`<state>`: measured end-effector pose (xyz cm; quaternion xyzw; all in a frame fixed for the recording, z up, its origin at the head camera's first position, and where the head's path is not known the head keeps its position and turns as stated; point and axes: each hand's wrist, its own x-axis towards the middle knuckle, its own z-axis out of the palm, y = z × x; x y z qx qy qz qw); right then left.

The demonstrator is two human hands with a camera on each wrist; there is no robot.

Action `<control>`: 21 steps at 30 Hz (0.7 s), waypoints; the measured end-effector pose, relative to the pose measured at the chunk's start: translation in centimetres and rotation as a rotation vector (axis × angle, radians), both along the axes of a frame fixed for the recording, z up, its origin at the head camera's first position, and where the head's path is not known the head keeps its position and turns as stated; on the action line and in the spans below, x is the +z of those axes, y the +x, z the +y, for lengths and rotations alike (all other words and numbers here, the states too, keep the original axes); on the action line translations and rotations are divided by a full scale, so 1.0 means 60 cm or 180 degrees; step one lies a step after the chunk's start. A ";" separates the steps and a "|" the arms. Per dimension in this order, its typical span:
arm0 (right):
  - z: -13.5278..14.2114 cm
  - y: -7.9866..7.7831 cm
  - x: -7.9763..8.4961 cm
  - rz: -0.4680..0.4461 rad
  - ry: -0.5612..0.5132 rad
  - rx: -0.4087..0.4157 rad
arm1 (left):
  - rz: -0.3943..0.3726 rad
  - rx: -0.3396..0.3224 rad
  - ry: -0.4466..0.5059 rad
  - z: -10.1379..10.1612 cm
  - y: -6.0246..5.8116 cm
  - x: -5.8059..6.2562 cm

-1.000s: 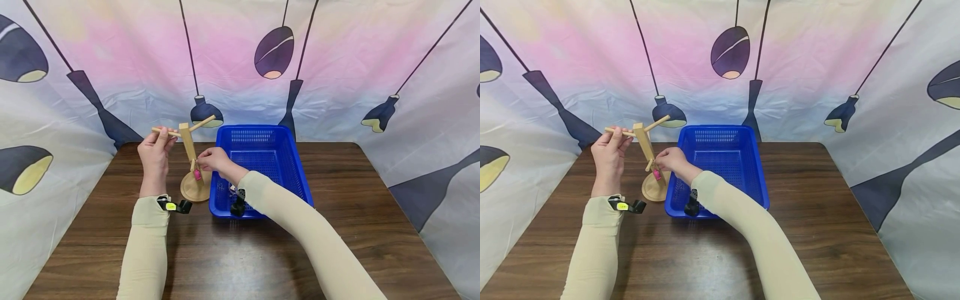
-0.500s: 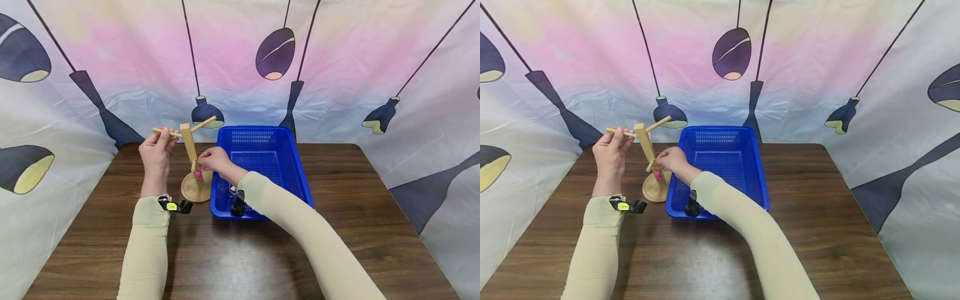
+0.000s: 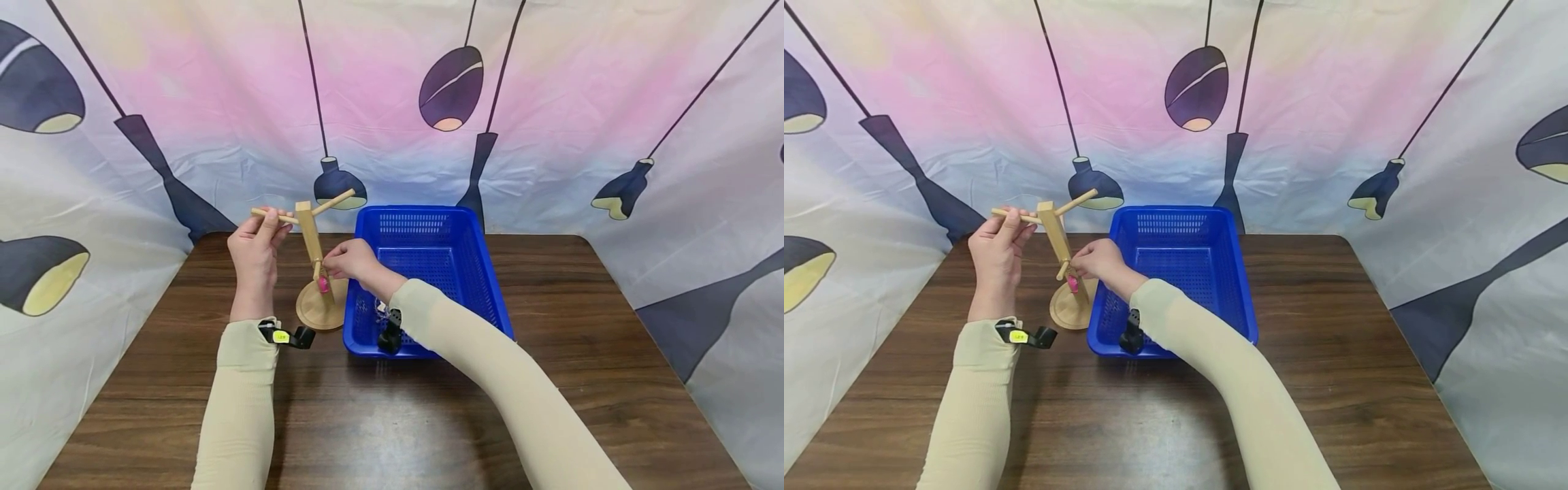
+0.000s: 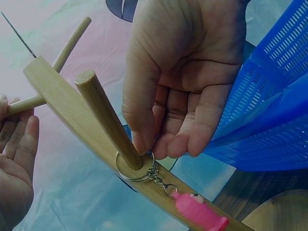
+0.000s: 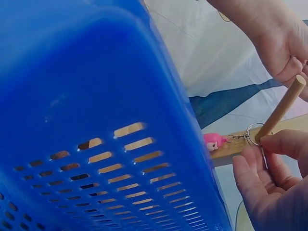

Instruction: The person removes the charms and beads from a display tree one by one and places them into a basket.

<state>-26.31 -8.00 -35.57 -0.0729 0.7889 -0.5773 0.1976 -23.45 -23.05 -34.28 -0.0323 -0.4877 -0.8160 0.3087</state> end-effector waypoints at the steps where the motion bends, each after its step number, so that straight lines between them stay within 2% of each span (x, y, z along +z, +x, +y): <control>1: -0.001 0.000 0.000 -0.0001 -0.0008 -0.0006 | -0.0005 0.0004 -0.0006 0.000 0.000 0.000; 21: 0.009 0.005 0.012 -0.0139 -0.0237 0.0099 | 0.0037 -0.0023 0.0150 0.000 -0.004 -0.002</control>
